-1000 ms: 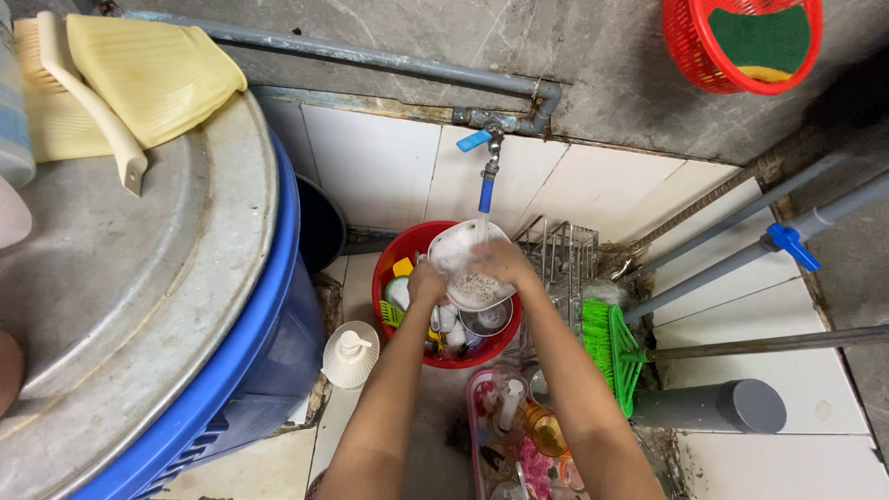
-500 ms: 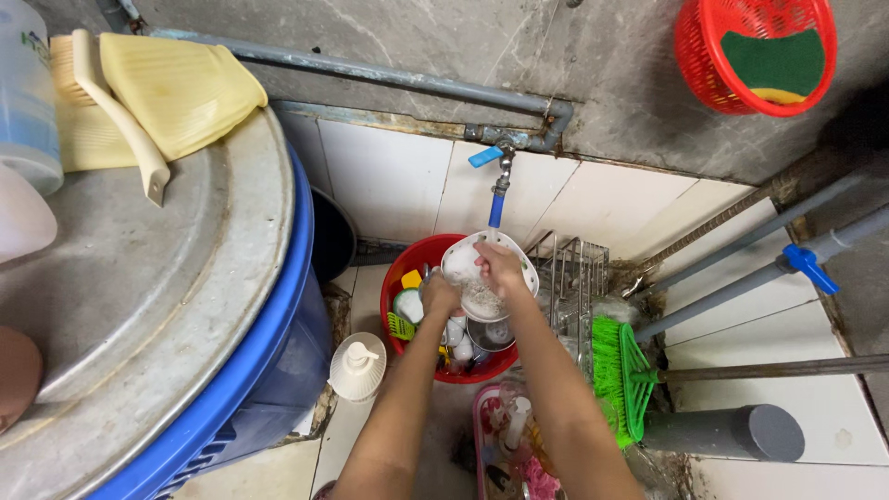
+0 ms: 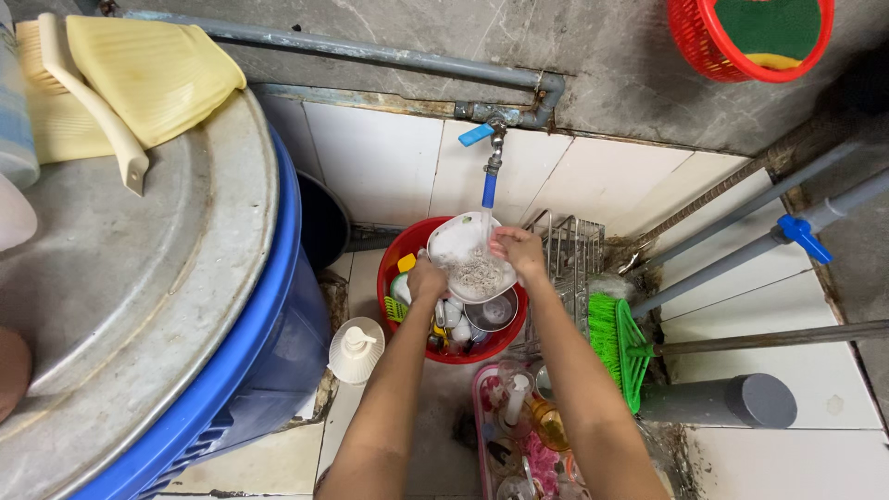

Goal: The person scrubs a metal dish rack with a soapy sponge, then washes various cups and glasses from a tray using soapy water in a small basin. The person rinses the items under a tap and places them back on the tray.

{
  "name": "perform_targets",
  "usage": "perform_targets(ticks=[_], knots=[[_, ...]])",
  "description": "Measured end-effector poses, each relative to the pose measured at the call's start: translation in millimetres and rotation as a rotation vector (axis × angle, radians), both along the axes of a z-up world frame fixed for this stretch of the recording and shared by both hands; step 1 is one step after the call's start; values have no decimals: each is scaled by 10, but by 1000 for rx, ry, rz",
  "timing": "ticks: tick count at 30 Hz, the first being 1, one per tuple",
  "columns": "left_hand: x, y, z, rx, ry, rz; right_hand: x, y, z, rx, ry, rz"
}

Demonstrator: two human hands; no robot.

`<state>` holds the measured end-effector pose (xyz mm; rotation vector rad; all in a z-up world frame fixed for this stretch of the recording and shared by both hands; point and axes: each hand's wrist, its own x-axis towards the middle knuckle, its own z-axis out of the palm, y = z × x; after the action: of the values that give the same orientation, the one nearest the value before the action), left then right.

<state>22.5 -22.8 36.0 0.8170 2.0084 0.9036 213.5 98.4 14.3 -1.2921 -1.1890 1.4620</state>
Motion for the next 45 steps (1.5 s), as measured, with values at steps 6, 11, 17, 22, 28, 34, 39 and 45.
perform_targets(ticks=[6,11,17,22,28,34,39,45], knots=[[-7,-24,-14,-52,-141,-2,190,18,-126,68,-81,53],[35,-27,-23,-2,-175,7,141,7,-229,128,-175,173],[14,-10,-41,-17,-205,13,6,-185,1,315,-413,164],[-14,16,-69,-27,-202,32,145,-193,317,301,-305,132],[-34,12,-89,6,-192,80,222,-215,484,375,-292,158],[-46,49,-93,-9,-190,81,148,-309,682,461,-422,187],[-30,29,-22,24,-264,103,-52,-464,1012,732,-715,94],[-56,68,-18,82,-194,117,-299,-573,1393,956,-807,196]])
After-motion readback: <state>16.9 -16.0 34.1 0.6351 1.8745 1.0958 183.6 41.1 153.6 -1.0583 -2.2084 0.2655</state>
